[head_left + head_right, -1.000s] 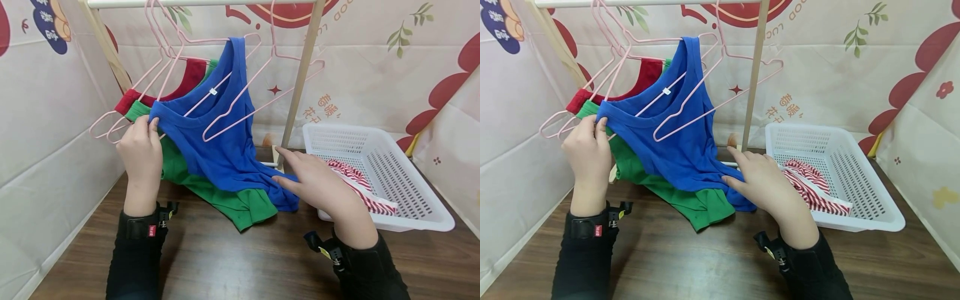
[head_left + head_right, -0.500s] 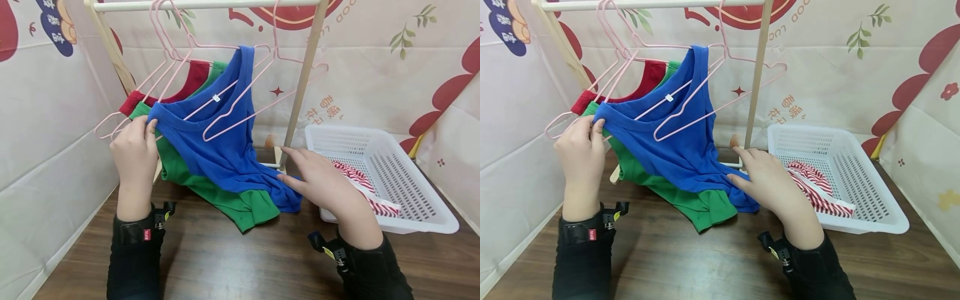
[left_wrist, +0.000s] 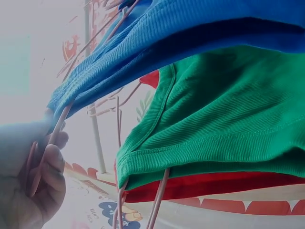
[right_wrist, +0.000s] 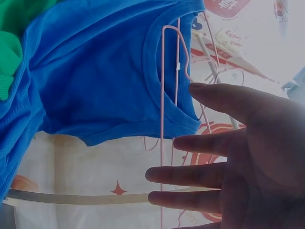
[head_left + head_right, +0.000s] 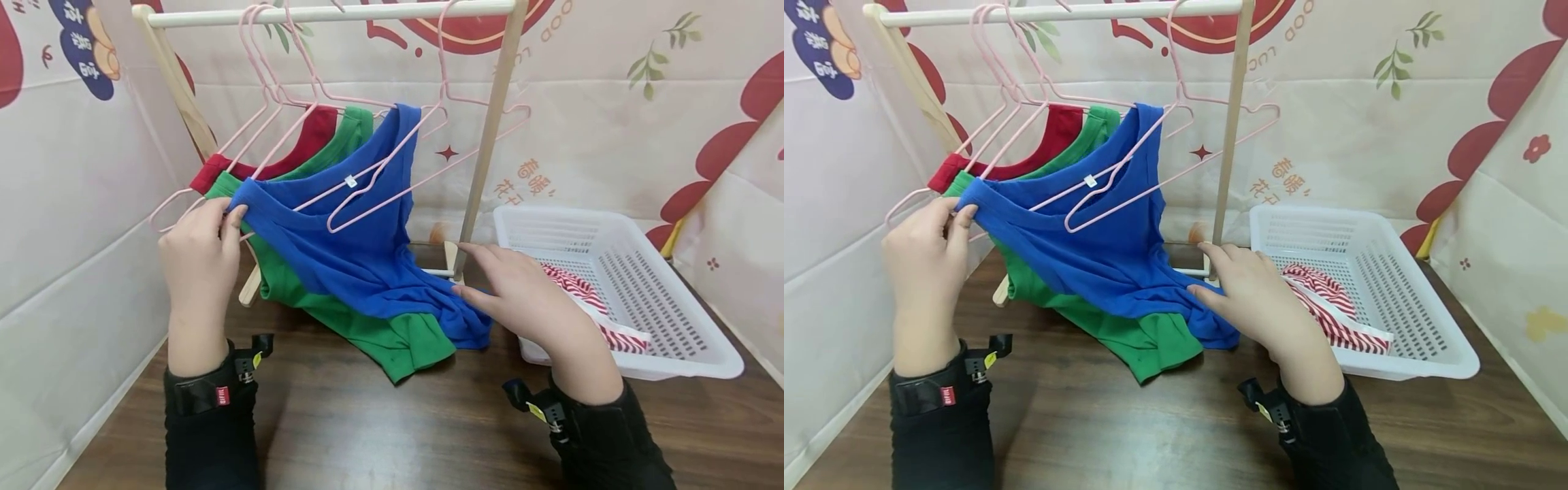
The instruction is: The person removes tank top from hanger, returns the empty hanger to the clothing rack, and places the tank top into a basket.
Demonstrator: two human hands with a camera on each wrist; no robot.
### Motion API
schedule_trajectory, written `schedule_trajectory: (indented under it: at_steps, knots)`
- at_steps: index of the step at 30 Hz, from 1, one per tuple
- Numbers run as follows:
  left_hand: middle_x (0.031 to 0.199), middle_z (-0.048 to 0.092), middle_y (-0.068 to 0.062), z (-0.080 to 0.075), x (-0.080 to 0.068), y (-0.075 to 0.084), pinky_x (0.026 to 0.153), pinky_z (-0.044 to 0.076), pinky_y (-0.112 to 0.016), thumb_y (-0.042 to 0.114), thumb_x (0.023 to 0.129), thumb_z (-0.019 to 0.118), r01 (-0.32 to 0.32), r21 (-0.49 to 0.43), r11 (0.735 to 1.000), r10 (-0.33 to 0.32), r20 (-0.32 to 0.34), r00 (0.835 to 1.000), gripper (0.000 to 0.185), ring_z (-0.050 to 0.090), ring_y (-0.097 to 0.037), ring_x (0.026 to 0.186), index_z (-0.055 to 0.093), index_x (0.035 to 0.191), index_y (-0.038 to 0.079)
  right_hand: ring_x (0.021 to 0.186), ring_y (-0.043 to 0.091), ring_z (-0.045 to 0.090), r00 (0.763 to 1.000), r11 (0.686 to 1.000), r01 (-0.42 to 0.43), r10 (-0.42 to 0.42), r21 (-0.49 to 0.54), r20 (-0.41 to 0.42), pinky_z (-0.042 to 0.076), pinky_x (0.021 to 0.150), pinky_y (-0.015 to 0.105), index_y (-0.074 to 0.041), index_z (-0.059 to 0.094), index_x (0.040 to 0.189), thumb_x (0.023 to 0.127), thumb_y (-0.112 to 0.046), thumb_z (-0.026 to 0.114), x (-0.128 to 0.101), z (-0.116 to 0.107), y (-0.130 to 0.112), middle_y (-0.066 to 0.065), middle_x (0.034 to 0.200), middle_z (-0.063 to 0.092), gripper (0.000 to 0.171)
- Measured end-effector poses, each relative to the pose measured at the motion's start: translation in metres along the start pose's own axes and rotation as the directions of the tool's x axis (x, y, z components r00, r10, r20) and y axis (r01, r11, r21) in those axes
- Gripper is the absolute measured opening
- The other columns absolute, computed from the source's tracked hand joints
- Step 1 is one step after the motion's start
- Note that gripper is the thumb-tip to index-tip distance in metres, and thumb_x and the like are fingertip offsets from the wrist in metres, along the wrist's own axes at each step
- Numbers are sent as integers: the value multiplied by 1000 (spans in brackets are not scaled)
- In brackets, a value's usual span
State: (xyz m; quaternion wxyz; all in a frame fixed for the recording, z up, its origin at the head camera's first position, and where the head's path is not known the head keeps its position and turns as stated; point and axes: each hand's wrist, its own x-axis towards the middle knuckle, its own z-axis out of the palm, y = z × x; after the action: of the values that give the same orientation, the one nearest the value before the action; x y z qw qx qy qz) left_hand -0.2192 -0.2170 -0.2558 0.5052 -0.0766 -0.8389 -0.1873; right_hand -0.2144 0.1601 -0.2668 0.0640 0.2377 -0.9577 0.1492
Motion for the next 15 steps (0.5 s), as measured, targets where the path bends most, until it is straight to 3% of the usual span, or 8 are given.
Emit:
schedule_trajectory:
  at_steps: [8, 15]
  knots:
    - [90, 69, -24, -3, -1, 3, 56, 46, -46, 29, 97, 58, -36, 50, 998, 33, 52, 998, 38, 64, -40, 74, 67, 106, -6, 126, 38, 47, 1000, 1000, -3, 3, 0, 3, 34, 103, 57, -10, 39, 147, 96, -53, 51, 2, 0, 2, 18, 138, 51, 68]
    - [65, 56, -18, 0, -2, 2, 50, 34, -39, 26, 96, 62, -59, 35, 998, 56, 99, 994, 32, 52, -33, 56, 68, 103, -5, 128, 39, 45, 1000, 1000, -9, 9, 11, 10, 33, 103, 58, -9, 39, 147, 97, -50, 52, 3, 2, 4, 18, 140, 50, 67]
